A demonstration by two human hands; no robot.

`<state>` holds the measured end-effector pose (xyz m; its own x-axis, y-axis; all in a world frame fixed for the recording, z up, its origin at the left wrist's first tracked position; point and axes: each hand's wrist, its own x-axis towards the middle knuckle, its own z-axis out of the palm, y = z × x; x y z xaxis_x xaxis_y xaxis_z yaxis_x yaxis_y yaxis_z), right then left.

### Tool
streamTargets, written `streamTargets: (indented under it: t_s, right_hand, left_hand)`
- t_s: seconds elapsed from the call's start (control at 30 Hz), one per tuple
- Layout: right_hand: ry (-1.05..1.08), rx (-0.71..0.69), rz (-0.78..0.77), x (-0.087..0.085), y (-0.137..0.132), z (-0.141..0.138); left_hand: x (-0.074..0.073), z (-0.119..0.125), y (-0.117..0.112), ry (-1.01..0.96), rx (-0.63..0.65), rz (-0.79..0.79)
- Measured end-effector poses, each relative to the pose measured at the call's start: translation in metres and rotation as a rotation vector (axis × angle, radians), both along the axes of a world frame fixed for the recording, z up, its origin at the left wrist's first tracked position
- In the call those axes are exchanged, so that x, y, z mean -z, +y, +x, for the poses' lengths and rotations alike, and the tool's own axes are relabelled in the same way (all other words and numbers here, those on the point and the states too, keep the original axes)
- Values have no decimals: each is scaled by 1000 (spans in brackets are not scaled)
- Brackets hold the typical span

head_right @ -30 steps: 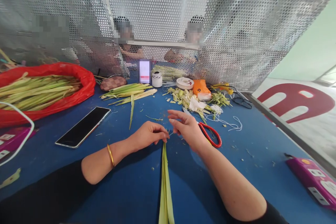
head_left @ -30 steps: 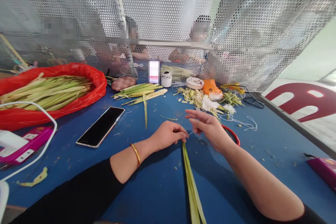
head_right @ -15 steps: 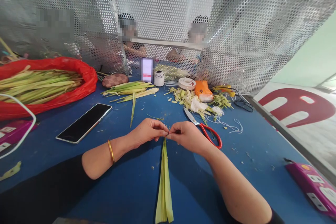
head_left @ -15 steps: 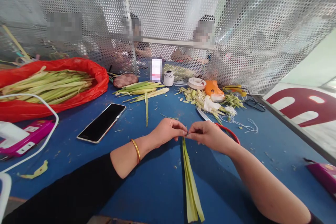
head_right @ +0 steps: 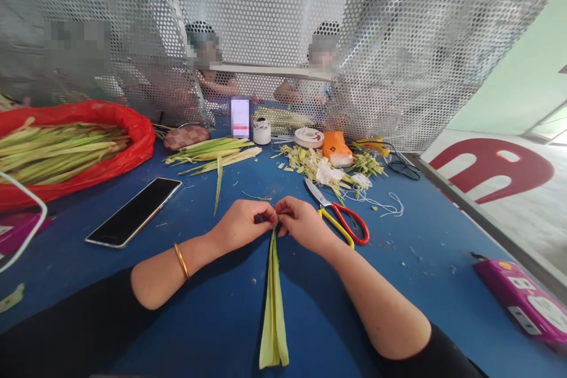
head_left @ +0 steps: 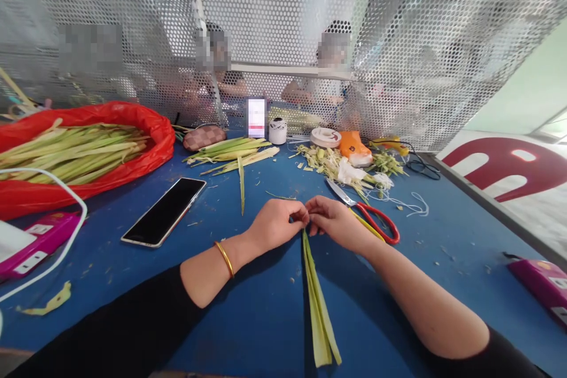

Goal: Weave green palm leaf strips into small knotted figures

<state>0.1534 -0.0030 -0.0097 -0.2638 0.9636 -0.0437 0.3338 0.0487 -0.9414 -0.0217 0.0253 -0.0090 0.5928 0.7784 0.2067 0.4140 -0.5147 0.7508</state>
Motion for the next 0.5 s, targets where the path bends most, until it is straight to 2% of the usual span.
streamTargets:
  t_s: [0.1,0.2,0.33,0.5]
  right_hand:
    - [-82,21,71,4,1,1]
    - [-93,31,60,6,1,1]
    - [-119,26,72,9,0,-1]
    - [-121,59,71,12,2,-2]
  left_hand:
    - [1,1,-1,72,-56,154]
    - [4,2,-2,126,-132,272]
    - [7,3,-1,143,-172,312]
    - [10,5,-2,149,-156,377]
